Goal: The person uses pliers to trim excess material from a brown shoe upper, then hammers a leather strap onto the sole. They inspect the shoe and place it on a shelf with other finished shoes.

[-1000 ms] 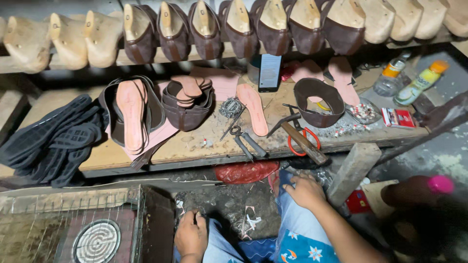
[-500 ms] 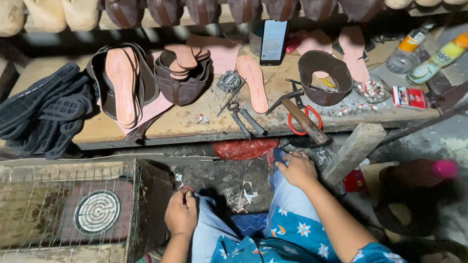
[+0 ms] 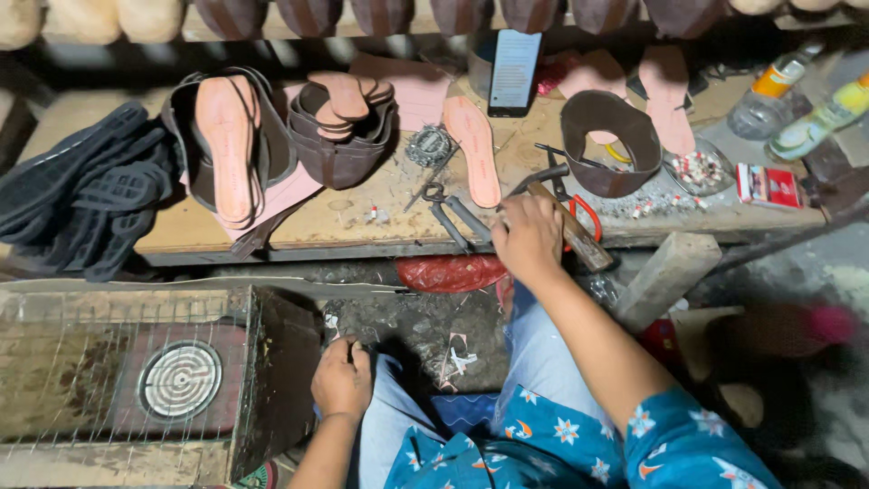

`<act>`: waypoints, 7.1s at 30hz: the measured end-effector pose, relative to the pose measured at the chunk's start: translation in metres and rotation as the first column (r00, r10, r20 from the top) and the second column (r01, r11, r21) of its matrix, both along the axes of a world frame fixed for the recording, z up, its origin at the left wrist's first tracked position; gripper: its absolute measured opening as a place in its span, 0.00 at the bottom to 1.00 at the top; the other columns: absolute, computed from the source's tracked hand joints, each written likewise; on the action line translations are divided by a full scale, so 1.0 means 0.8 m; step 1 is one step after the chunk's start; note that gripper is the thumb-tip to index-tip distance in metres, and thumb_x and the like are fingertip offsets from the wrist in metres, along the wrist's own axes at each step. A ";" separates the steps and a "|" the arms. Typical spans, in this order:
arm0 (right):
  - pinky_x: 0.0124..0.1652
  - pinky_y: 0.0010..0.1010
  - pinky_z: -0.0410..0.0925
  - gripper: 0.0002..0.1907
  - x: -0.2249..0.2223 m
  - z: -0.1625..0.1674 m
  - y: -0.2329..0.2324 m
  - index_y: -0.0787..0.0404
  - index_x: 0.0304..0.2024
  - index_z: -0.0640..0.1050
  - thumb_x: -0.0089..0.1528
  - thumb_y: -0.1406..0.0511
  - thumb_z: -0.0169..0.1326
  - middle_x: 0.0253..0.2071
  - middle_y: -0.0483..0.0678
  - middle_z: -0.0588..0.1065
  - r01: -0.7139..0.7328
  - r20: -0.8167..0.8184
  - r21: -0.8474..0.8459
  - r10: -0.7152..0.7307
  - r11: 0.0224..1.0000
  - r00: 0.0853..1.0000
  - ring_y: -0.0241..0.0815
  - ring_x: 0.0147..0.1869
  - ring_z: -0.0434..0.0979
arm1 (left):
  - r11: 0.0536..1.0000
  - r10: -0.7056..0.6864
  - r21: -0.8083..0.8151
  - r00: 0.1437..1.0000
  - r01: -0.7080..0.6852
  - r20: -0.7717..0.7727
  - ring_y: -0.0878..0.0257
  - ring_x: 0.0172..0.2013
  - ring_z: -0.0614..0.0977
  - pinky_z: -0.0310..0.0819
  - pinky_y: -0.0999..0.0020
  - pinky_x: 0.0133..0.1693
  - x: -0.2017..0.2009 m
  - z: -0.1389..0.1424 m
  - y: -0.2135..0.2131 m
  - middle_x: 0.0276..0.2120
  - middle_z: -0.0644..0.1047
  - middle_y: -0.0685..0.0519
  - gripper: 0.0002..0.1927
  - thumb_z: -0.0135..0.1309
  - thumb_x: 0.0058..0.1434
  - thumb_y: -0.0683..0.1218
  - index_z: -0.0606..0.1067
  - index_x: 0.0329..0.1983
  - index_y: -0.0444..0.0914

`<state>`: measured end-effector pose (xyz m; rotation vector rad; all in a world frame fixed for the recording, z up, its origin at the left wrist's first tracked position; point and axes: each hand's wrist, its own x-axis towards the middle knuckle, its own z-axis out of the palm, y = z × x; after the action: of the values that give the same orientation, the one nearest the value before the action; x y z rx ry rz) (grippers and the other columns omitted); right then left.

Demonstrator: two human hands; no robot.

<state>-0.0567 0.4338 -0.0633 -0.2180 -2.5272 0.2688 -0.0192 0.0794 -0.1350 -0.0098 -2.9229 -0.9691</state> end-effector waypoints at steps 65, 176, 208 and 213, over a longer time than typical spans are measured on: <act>0.52 0.55 0.67 0.29 0.059 0.025 0.093 0.65 0.55 0.78 0.59 0.53 0.64 0.52 0.66 0.73 0.158 0.354 -0.076 -0.121 0.984 0.927 0.68 0.56 0.74 | 0.002 -0.418 0.997 0.906 -0.074 0.068 0.66 0.41 0.79 0.74 0.68 0.46 0.044 0.200 -0.014 0.41 0.80 0.54 0.10 0.57 0.67 0.42 0.73 0.49 0.37; 0.44 0.32 0.70 0.14 0.236 0.104 -0.148 0.70 0.53 0.67 0.65 0.73 0.51 0.40 0.53 0.73 -0.199 -0.159 -0.979 0.432 0.049 0.888 0.41 0.41 0.74 | -0.255 -0.241 0.957 0.967 -0.141 0.078 0.63 0.41 0.81 0.77 0.65 0.45 0.049 0.229 -0.019 0.42 0.79 0.51 0.06 0.54 0.70 0.42 0.72 0.48 0.37; 0.40 0.32 0.71 0.08 0.247 0.121 -0.155 0.67 0.47 0.72 0.68 0.68 0.46 0.35 0.52 0.74 -0.272 -0.187 -0.959 0.548 0.078 0.815 0.41 0.37 0.75 | -0.411 -0.491 0.893 0.870 -0.186 -0.045 0.64 0.48 0.79 0.72 0.65 0.55 0.092 0.205 0.013 0.48 0.78 0.52 0.15 0.55 0.72 0.45 0.70 0.58 0.34; 0.36 0.34 0.70 0.08 0.245 0.121 -0.147 0.69 0.44 0.75 0.65 0.69 0.50 0.31 0.55 0.75 0.006 0.201 -0.933 0.505 0.360 0.839 0.42 0.34 0.76 | -0.476 -0.544 0.865 0.825 -0.156 -0.151 0.65 0.45 0.77 0.70 0.69 0.47 0.096 0.205 0.013 0.48 0.77 0.51 0.15 0.56 0.77 0.43 0.70 0.63 0.33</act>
<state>0.1396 0.3160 0.0334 -0.3146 -2.5240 2.0204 0.0578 0.0900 0.0292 -0.4016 -0.7010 -3.5513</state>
